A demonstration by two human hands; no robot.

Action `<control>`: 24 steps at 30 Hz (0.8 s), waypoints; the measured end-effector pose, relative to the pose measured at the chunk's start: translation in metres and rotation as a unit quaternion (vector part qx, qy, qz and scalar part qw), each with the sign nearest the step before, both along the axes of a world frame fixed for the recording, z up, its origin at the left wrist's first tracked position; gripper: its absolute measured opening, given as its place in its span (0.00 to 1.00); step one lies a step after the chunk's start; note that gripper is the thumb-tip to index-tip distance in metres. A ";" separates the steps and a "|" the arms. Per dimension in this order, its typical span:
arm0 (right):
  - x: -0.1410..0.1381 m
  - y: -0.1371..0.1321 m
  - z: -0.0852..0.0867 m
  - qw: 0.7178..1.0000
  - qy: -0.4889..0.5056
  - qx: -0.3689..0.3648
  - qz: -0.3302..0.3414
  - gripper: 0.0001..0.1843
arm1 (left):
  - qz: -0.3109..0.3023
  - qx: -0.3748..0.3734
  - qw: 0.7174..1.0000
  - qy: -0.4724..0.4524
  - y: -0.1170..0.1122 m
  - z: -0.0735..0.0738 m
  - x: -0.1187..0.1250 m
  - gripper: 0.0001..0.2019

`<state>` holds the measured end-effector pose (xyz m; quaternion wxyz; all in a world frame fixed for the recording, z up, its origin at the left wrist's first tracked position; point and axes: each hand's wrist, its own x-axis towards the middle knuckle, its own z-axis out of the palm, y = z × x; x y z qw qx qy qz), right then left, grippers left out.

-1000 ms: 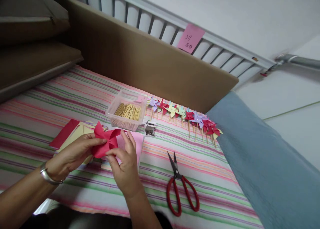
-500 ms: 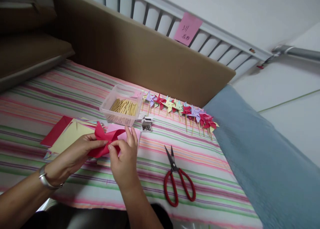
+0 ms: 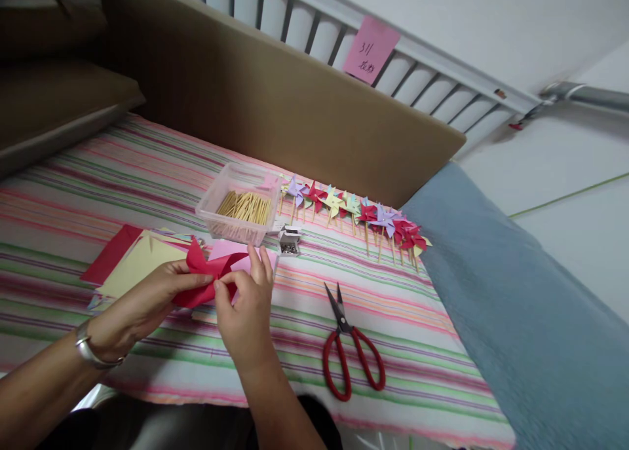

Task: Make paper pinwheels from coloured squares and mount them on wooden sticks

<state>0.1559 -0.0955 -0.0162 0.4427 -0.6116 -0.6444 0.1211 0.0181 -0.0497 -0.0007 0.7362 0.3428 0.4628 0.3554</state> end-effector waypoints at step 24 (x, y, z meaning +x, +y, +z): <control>-0.001 -0.003 0.004 0.999 0.003 -0.026 -0.019 0.04 | -0.004 -0.004 1.000 -0.002 0.003 -0.007 0.001 0.08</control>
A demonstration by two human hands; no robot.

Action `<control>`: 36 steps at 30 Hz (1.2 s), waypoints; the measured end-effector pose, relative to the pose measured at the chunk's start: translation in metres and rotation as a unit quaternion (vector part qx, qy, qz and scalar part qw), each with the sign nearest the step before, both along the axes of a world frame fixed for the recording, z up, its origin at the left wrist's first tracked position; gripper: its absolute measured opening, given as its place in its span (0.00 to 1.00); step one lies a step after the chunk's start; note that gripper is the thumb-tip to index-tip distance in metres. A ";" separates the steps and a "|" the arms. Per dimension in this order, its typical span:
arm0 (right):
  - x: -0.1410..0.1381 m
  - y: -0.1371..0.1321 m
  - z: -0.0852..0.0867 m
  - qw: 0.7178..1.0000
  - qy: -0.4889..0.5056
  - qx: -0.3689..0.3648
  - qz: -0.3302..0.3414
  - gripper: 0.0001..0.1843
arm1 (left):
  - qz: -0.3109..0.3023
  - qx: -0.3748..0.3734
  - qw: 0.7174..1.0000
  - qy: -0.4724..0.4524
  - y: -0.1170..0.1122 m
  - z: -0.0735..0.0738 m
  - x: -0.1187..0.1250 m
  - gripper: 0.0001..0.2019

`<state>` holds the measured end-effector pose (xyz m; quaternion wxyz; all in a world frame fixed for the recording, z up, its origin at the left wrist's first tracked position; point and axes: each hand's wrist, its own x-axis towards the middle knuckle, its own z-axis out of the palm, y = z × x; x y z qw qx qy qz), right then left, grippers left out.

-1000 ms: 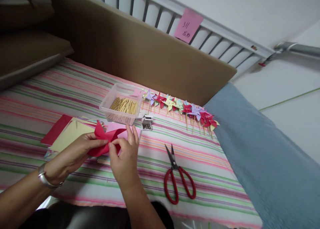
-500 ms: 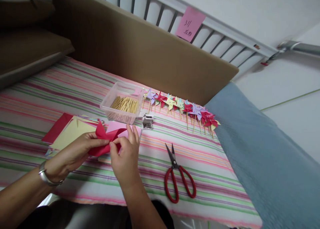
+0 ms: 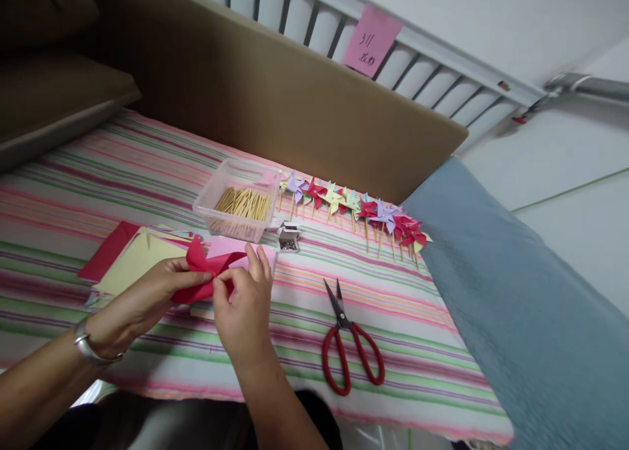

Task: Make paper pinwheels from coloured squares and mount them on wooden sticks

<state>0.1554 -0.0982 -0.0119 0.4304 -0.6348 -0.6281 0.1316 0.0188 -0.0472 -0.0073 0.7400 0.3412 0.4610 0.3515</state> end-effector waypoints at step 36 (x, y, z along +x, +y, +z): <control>0.006 0.015 -0.011 0.874 0.449 -0.170 0.067 0.12 | 0.039 0.034 0.999 0.015 0.010 0.000 -0.008 0.09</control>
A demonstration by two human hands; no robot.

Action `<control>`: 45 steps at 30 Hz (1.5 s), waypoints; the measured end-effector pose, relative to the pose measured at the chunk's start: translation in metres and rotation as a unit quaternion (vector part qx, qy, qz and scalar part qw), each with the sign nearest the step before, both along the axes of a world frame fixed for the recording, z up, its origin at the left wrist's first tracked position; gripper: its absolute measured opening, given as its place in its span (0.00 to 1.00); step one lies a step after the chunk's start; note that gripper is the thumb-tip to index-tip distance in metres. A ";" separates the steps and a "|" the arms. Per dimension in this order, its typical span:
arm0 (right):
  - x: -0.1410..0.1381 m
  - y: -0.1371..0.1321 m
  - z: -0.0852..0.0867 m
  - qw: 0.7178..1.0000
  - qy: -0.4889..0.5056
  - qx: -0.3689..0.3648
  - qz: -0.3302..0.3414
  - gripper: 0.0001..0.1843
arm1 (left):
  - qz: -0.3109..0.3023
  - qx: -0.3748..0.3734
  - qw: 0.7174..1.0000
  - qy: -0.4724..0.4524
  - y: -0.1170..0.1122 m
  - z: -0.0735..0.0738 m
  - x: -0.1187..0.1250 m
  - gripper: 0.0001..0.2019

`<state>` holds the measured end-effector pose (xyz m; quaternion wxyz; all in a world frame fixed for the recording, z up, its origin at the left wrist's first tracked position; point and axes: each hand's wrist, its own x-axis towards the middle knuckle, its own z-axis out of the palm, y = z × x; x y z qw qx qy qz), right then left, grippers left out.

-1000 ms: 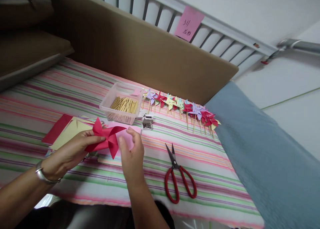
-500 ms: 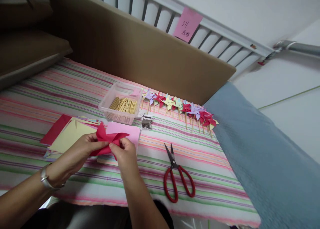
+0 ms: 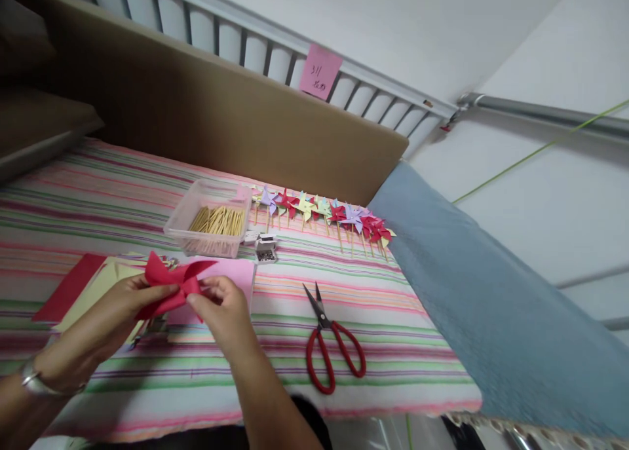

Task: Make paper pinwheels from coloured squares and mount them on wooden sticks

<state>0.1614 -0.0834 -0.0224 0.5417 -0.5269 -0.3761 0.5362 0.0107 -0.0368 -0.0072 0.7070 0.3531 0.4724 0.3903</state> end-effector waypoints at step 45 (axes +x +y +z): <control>0.053 -0.218 -0.007 0.923 -0.343 0.071 -0.159 0.09 | 0.039 0.045 0.997 -0.047 -0.171 0.018 -0.058 0.07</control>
